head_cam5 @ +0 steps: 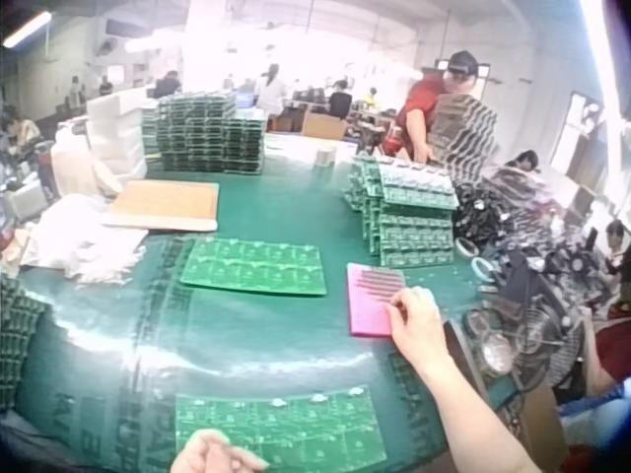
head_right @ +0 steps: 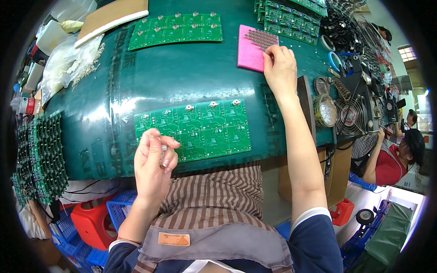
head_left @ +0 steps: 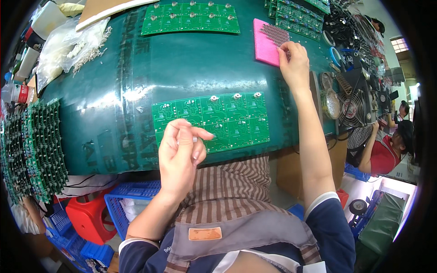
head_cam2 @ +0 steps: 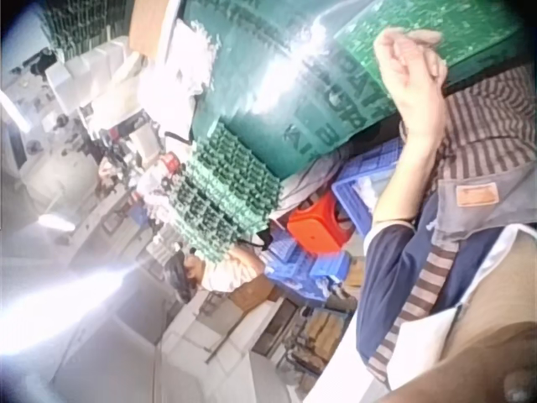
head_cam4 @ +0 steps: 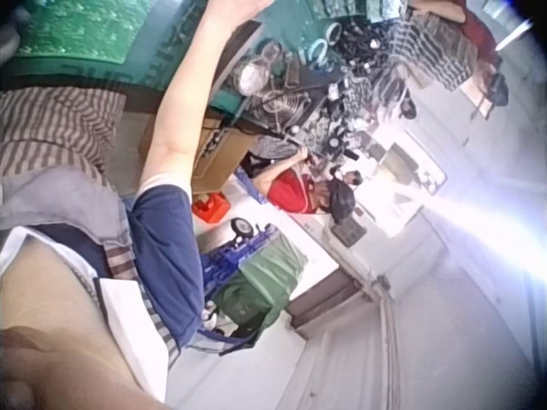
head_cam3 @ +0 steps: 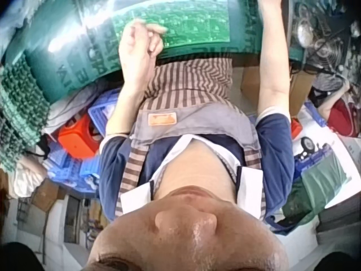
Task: The person clears the workstation by moving circuit boards and cardboard aside, then positions a circuit board panel and installs small electronic components onto it by hand.
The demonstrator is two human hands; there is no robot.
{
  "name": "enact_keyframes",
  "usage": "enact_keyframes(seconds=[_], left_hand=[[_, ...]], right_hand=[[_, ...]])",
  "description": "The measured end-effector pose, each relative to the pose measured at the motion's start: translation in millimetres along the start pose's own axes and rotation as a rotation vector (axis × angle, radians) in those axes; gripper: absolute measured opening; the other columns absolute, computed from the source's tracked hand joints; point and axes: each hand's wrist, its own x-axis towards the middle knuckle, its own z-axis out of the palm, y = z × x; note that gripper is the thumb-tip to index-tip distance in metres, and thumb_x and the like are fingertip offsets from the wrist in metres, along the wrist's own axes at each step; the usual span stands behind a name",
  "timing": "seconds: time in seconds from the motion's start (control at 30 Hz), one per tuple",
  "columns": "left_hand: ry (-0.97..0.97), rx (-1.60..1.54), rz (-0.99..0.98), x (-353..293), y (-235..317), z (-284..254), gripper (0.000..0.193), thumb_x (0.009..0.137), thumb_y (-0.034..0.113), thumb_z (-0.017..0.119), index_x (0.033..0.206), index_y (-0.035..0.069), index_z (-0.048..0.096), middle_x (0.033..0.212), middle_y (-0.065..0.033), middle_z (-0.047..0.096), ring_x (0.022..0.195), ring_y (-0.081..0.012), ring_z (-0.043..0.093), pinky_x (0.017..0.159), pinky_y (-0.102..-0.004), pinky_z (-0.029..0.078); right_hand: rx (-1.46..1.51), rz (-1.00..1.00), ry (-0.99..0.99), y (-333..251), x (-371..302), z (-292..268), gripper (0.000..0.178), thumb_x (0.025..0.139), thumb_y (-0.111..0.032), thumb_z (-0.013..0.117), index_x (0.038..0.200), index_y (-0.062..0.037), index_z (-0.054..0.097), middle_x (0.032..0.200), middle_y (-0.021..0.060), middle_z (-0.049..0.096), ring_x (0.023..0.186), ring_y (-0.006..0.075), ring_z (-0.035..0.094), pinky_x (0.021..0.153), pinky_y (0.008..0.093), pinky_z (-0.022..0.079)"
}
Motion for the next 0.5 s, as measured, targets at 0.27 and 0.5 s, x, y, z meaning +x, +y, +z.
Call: enact_keyframes(seconds=[0.27,0.5], left_hand=[[0.004,-0.292,-0.326,2.2,12.4,0.9,0.028,0.092,0.024,0.050,0.110,0.002,0.052,0.087,-0.0024,0.054,0.057,-0.0044,0.034,0.048,-0.0166,0.030],[0.016,-0.275,-0.363,4.3,10.8,7.9,0.026,0.091,0.021,0.052,0.109,0.002,0.054,0.088,-0.0024,0.054,0.058,-0.0044,0.035,0.049,-0.0168,0.030]], right_hand=[[-0.021,0.001,-0.023,-2.9,-1.8,-1.5,0.007,0.075,-0.005,0.063,0.078,-0.0024,0.057,0.079,0.0127,0.056,0.081,0.0313,0.053,0.072,0.0403,0.044],[-0.133,0.013,0.035,-12.0,0.4,-15.2,0.007,0.077,-0.005,0.062,0.081,-0.0029,0.057,0.081,0.0139,0.059,0.080,0.0313,0.055,0.073,0.0378,0.045]])
